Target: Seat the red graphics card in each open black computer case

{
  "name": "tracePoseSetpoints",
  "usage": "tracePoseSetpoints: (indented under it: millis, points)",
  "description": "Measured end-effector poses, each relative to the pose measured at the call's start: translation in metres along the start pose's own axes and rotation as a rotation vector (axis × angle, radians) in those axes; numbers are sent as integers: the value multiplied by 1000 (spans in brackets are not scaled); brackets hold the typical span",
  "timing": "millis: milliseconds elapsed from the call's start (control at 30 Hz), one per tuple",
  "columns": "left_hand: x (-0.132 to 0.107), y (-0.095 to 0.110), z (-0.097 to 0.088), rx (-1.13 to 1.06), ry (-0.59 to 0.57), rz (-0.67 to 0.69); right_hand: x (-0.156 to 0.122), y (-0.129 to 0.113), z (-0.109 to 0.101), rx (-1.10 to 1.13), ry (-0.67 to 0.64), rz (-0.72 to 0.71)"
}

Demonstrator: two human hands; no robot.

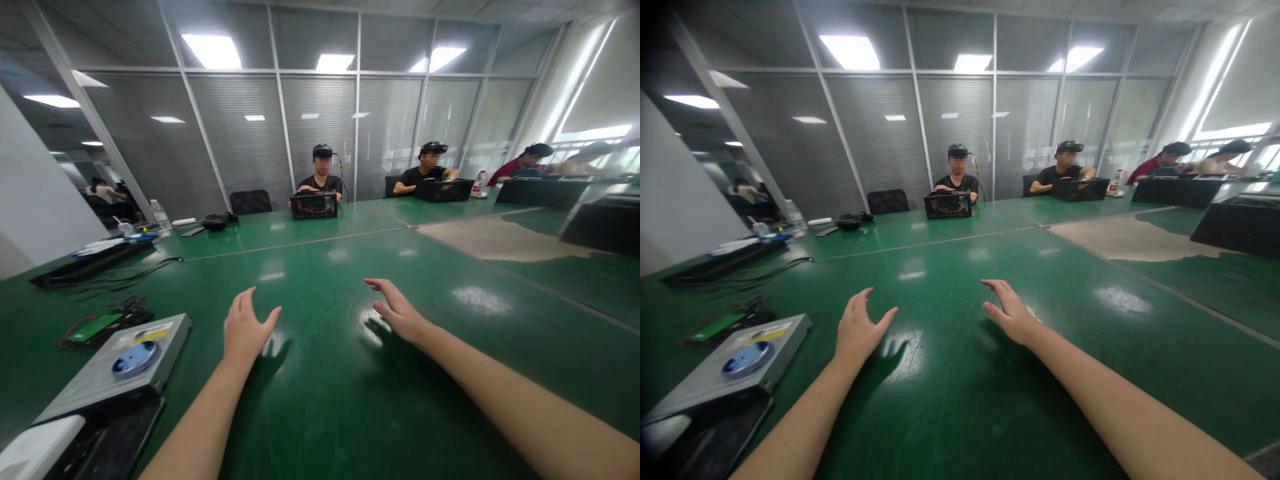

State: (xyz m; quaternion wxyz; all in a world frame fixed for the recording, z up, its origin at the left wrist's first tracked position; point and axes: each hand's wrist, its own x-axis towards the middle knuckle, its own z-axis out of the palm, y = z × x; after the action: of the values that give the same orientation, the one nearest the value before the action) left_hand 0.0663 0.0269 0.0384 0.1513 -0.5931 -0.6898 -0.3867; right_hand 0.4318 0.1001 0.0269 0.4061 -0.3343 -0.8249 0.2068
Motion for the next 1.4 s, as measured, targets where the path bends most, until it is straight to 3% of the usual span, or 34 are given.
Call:
tracePoseSetpoints:
  millis: [133, 267, 633, 900, 1400]
  points:
    - [-3, 18, -11, 169, -38, 98, 0, -5, 0, -340, -47, 73]
    - [-5, 29, -16, 277, -67, 158, -2, -10, 3, -453, -83, 122]
    - [-8, 39, -20, 409, -176, 157, -1, -13, 6, -498, -109, 114]
    - [-7, 38, -16, 377, -266, 121, 0, -19, 6, -519, -183, 120]
    - [-6, 35, -12, 349, -325, 99, 1, -24, 9, -574, -224, 96]
